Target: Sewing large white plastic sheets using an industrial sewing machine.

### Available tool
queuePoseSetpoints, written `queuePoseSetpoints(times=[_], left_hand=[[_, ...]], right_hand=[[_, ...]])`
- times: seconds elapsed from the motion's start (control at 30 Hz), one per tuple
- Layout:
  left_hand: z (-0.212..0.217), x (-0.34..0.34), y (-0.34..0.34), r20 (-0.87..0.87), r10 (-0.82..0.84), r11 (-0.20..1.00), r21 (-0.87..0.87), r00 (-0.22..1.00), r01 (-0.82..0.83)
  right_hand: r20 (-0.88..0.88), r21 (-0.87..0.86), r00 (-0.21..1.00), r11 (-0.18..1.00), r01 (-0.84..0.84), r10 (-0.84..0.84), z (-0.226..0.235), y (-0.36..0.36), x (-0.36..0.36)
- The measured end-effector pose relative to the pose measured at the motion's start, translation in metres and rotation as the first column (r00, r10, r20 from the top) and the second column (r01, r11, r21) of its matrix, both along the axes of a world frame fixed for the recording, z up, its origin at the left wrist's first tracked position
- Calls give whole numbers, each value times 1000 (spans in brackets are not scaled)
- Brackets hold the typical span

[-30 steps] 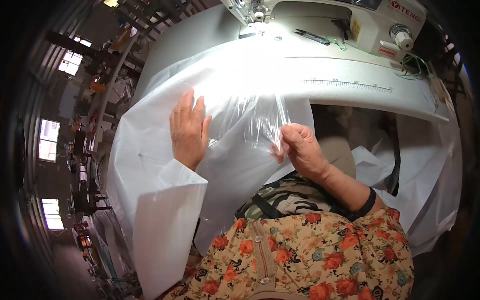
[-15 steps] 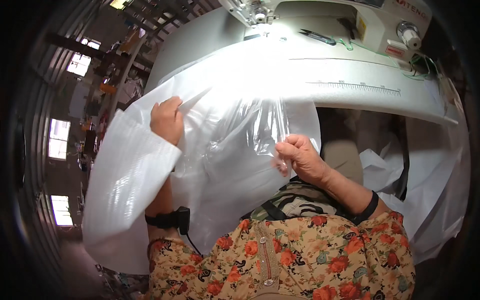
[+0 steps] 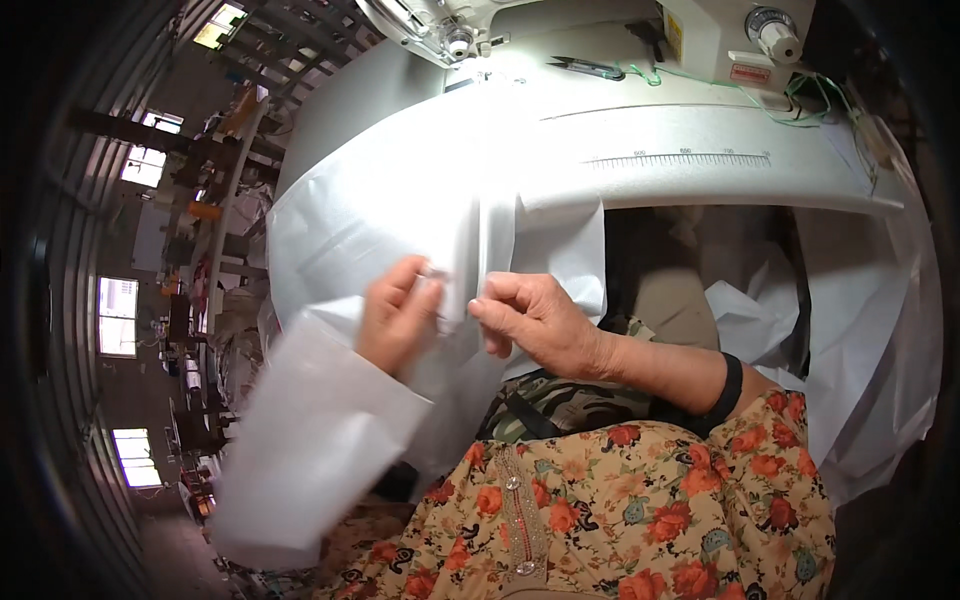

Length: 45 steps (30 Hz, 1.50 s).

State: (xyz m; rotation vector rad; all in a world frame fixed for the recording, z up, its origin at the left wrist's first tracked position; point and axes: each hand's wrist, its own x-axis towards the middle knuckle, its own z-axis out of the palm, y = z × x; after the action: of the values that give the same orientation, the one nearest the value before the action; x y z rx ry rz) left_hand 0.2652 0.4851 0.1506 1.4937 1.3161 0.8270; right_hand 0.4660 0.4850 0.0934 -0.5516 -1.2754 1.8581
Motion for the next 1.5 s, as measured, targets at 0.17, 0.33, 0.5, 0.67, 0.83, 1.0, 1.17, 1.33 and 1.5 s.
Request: queuePoseSetpoints(times=[0.17,0.33,0.5,0.67,0.83,1.0,1.17,1.33,1.5], left_hand=[[-46,13,-11,135,94,994,44,986,-100],[-61,13,-13,288,174,985,-51,942,-166],[-57,1,-10,343,140,983,-159,929,-90],[-50,9,-6,430,158,974,-215,889,-69],[-45,18,-4,480,215,962,-251,851,-102],[-46,10,3,371,182,970,-219,911,-104],[-32,7,7,310,276,960,-57,910,-272],[2,12,0,302,370,928,-76,878,-365],[-9,10,10,452,338,939,-214,825,-267]], right_hand=[[308,294,951,952,-89,-6,8,2,-5],[513,574,840,798,-184,-176,12,-1,-13],[683,620,721,614,-488,-117,26,6,-18],[603,734,773,515,-442,-196,14,-2,-22],[587,754,790,474,-454,-177,16,-2,-27],[517,853,802,259,-453,-300,9,0,-35],[52,738,819,575,354,-571,15,27,-18],[111,516,677,624,586,-727,-34,47,-71],[588,508,792,837,-202,-165,-27,41,-57]])
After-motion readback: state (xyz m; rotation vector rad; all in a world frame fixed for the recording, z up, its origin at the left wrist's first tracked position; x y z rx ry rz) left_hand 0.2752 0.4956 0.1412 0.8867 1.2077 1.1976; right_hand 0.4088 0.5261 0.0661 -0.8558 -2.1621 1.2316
